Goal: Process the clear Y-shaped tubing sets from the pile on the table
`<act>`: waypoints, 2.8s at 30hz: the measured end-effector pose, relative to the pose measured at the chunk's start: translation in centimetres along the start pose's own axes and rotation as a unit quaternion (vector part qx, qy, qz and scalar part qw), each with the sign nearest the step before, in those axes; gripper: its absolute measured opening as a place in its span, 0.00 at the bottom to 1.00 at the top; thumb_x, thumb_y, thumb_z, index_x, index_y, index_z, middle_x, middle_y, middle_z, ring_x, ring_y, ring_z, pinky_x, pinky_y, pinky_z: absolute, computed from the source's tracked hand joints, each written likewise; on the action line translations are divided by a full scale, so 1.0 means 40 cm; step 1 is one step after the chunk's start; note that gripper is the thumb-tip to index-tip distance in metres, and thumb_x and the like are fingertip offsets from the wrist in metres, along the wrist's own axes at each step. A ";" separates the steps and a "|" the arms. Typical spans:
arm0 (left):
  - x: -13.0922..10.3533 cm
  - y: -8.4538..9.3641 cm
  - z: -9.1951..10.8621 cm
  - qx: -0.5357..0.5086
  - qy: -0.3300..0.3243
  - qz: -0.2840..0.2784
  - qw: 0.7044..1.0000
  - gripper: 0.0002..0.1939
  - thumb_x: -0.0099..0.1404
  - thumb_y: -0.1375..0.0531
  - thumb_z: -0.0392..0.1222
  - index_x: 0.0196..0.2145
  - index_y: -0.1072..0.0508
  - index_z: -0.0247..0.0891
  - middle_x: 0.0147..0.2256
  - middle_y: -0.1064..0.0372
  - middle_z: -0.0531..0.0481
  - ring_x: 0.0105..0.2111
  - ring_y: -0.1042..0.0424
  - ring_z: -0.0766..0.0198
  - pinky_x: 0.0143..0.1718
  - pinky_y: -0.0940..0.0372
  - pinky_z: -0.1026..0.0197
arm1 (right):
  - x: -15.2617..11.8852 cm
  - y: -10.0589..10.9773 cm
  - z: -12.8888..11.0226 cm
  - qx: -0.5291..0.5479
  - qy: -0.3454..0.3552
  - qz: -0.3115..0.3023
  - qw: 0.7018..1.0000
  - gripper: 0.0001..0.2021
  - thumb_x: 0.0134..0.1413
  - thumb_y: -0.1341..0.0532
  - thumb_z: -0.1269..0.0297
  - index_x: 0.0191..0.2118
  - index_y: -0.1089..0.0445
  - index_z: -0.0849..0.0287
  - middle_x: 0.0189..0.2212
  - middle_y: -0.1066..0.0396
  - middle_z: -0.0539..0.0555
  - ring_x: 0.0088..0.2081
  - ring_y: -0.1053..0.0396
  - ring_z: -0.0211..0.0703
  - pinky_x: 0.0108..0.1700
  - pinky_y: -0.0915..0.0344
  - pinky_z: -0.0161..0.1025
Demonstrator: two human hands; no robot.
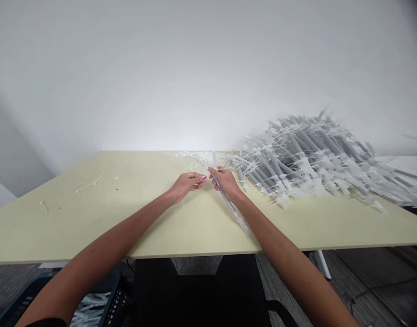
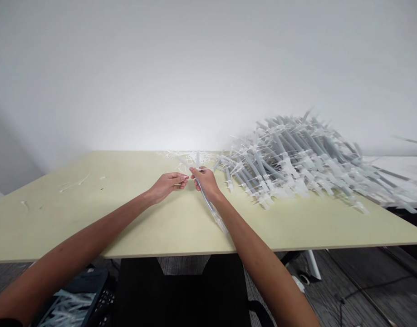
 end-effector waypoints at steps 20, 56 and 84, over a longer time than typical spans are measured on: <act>-0.006 -0.004 0.005 0.039 0.002 -0.019 0.999 0.15 0.55 0.38 0.48 0.32 0.30 0.33 0.28 0.36 0.49 0.28 0.35 0.68 0.38 0.39 0.58 | 0.006 -0.001 0.009 -0.119 0.078 0.010 0.990 0.14 0.47 0.39 0.54 0.31 0.41 0.58 0.21 0.36 0.46 0.13 0.44 0.29 0.11 0.50 0.29; -0.007 -0.005 0.030 0.126 -0.005 -0.052 0.991 0.08 0.56 0.43 0.44 0.26 0.36 0.37 0.23 0.41 0.56 0.29 0.35 0.67 0.45 0.38 0.52 | 0.006 0.002 -0.005 -0.102 0.081 0.012 0.991 0.18 0.43 0.37 0.53 0.34 0.32 0.63 0.21 0.37 0.49 0.15 0.47 0.29 0.12 0.52 0.30; -0.007 -0.015 0.016 0.188 -0.051 -0.041 0.980 0.22 0.62 0.51 0.58 0.28 0.33 0.35 0.26 0.37 0.50 0.28 0.38 0.66 0.35 0.41 0.60 | -0.014 -0.033 -0.019 0.103 0.008 -0.078 0.992 0.18 0.44 0.37 0.54 0.36 0.30 0.65 0.25 0.35 0.51 0.19 0.45 0.29 0.15 0.52 0.29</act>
Point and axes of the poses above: each hand's wrist, its own x-axis towards the middle knuckle, its own y-axis out of the back of the hand, z = x × y, the point moved 3 cm from there along x, towards the middle knuckle
